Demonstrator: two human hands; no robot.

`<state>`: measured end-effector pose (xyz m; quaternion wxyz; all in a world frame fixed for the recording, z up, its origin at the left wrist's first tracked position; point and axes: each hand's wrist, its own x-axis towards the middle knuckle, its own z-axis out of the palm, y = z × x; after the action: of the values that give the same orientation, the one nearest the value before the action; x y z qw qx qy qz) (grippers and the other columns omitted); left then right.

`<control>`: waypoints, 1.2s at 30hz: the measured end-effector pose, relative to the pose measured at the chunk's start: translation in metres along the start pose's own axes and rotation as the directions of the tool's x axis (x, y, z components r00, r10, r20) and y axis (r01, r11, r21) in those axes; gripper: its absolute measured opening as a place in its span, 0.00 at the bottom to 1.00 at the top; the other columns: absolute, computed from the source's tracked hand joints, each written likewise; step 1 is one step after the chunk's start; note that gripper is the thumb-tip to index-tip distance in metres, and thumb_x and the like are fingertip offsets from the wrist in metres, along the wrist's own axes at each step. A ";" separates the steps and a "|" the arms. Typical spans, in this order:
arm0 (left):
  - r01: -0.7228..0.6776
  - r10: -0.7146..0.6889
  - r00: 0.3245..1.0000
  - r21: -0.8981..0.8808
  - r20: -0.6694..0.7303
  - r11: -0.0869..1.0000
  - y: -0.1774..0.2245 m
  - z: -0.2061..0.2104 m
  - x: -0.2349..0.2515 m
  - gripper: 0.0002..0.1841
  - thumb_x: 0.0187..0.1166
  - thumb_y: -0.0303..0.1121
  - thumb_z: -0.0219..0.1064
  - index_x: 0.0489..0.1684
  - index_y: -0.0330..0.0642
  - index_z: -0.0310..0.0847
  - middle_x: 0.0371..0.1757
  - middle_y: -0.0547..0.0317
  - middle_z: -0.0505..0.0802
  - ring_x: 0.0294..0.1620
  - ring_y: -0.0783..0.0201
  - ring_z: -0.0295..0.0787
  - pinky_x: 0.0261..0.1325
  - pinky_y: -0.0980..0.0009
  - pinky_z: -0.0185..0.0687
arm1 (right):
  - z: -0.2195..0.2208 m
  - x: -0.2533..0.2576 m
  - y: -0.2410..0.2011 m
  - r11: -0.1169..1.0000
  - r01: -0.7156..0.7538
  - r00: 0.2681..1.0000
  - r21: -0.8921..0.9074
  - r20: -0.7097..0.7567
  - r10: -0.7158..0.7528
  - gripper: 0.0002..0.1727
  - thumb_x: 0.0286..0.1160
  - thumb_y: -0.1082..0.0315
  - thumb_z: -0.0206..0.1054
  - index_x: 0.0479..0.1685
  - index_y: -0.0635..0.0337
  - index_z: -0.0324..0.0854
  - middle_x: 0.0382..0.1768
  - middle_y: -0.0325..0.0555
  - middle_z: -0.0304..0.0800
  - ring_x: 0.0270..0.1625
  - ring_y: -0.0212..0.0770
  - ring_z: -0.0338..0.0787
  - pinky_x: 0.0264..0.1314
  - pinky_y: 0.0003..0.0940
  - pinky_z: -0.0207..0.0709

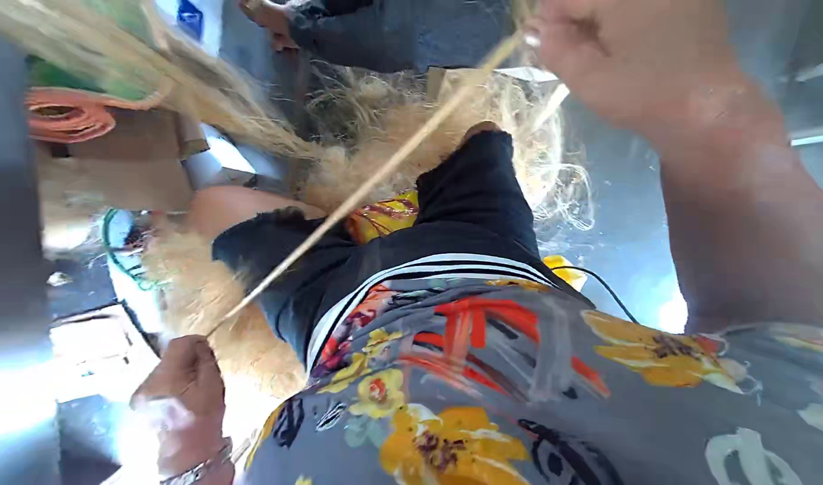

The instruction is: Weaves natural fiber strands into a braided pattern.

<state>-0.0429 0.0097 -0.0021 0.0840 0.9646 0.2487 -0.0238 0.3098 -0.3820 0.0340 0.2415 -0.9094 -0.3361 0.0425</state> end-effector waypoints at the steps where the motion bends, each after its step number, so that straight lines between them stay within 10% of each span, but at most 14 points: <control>1: 0.103 -0.104 0.993 0.019 0.063 0.995 -0.009 0.005 -0.012 0.20 0.90 0.32 0.50 0.47 0.18 0.82 0.40 0.19 0.89 0.44 0.21 0.88 0.47 0.24 0.75 | 0.009 0.002 0.011 0.999 -0.019 0.998 -0.031 0.063 0.021 0.22 0.90 0.59 0.53 0.47 0.70 0.85 0.43 0.68 0.89 0.50 0.68 0.88 0.54 0.71 0.74; 10: 0.581 -0.654 0.676 0.301 0.340 0.756 -0.088 0.060 -0.059 0.17 0.86 0.33 0.57 0.62 0.29 0.83 0.63 0.21 0.86 0.67 0.21 0.81 0.63 0.20 0.70 | 0.109 0.032 0.003 0.989 -0.012 0.951 -0.148 0.305 0.057 0.16 0.88 0.64 0.59 0.43 0.64 0.90 0.39 0.67 0.92 0.48 0.72 0.92 0.47 0.75 0.79; 14: 0.329 -0.327 0.944 -0.060 0.041 0.942 -0.020 -0.007 -0.015 0.18 0.89 0.31 0.54 0.65 0.27 0.83 0.65 0.21 0.85 0.71 0.22 0.78 0.73 0.23 0.62 | 0.108 0.036 -0.056 0.957 0.288 0.915 0.036 0.284 -0.286 0.13 0.83 0.66 0.65 0.35 0.63 0.91 0.32 0.59 0.92 0.39 0.63 0.93 0.40 0.70 0.81; 17: -0.175 0.098 0.961 -0.296 -0.257 0.939 0.045 -0.025 0.027 0.22 0.85 0.41 0.55 0.67 0.34 0.84 0.69 0.37 0.87 0.74 0.37 0.79 0.77 0.34 0.67 | 0.099 0.033 -0.116 0.780 0.595 0.772 0.194 0.135 -0.622 0.14 0.79 0.63 0.64 0.28 0.59 0.89 0.26 0.47 0.90 0.29 0.49 0.91 0.29 0.54 0.82; 20: -0.499 0.436 0.861 -0.600 -0.262 0.625 0.097 -0.026 0.060 0.31 0.81 0.51 0.56 0.76 0.39 0.78 0.70 0.54 0.88 0.75 0.60 0.79 0.79 0.52 0.69 | 0.090 0.043 -0.160 0.577 0.778 0.612 0.249 -0.091 -0.786 0.17 0.82 0.62 0.60 0.27 0.57 0.88 0.25 0.42 0.90 0.29 0.39 0.90 0.28 0.38 0.82; 23: -0.121 0.686 0.727 -0.978 0.028 0.168 0.121 -0.014 0.075 0.16 0.83 0.34 0.53 0.54 0.34 0.83 0.36 0.66 0.90 0.36 0.79 0.85 0.45 0.77 0.83 | 0.066 0.063 -0.163 0.603 0.762 0.643 0.235 -0.174 -0.745 0.17 0.85 0.64 0.60 0.37 0.65 0.91 0.35 0.50 0.95 0.38 0.41 0.94 0.44 0.41 0.89; 25: 0.095 0.821 0.561 -0.994 0.101 0.057 0.126 -0.007 0.070 0.19 0.85 0.36 0.47 0.43 0.36 0.85 0.24 0.73 0.86 0.24 0.81 0.81 0.31 0.81 0.80 | 0.056 0.085 -0.149 0.703 0.680 0.733 0.208 -0.212 -0.646 0.17 0.86 0.64 0.60 0.39 0.67 0.90 0.33 0.51 0.93 0.34 0.38 0.90 0.41 0.36 0.85; 28: 0.002 0.824 0.531 -0.971 -0.201 -0.238 0.117 -0.025 0.045 0.21 0.89 0.46 0.51 0.47 0.40 0.87 0.35 0.70 0.91 0.33 0.83 0.83 0.37 0.83 0.79 | 0.068 0.108 -0.117 0.826 0.527 0.848 0.201 -0.196 -0.493 0.17 0.86 0.63 0.61 0.38 0.70 0.88 0.31 0.56 0.90 0.32 0.44 0.86 0.39 0.45 0.80; 31: -0.316 0.501 0.681 -0.832 -0.533 -0.455 0.098 -0.058 0.022 0.18 0.89 0.50 0.56 0.53 0.54 0.90 0.47 0.68 0.95 0.50 0.72 0.91 0.57 0.70 0.86 | 0.098 0.105 -0.093 0.805 0.476 0.873 0.355 -0.081 -0.481 0.17 0.85 0.62 0.61 0.39 0.68 0.88 0.31 0.50 0.90 0.32 0.37 0.86 0.40 0.40 0.82; 33: -0.602 0.146 0.728 -0.727 -0.669 -0.329 0.094 -0.066 0.019 0.13 0.86 0.45 0.60 0.61 0.65 0.89 0.58 0.74 0.93 0.64 0.69 0.88 0.71 0.63 0.82 | 0.115 0.091 -0.093 0.740 0.476 0.852 0.476 -0.040 -0.522 0.15 0.84 0.65 0.61 0.38 0.66 0.88 0.29 0.42 0.88 0.29 0.26 0.81 0.36 0.26 0.78; 36: -0.691 0.140 0.652 -0.509 -0.745 0.513 0.079 -0.049 0.035 0.16 0.92 0.37 0.50 0.70 0.49 0.76 0.80 0.62 0.80 0.88 0.61 0.65 0.90 0.59 0.59 | 0.120 0.078 -0.100 0.692 0.528 0.806 0.493 -0.035 -0.590 0.14 0.83 0.65 0.61 0.35 0.63 0.89 0.26 0.38 0.87 0.27 0.22 0.79 0.33 0.22 0.76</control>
<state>0.0262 -0.0333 0.0553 0.3980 0.8138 -0.0107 0.4233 0.2817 -0.2178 -0.0178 0.4385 -0.6695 -0.5901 0.1064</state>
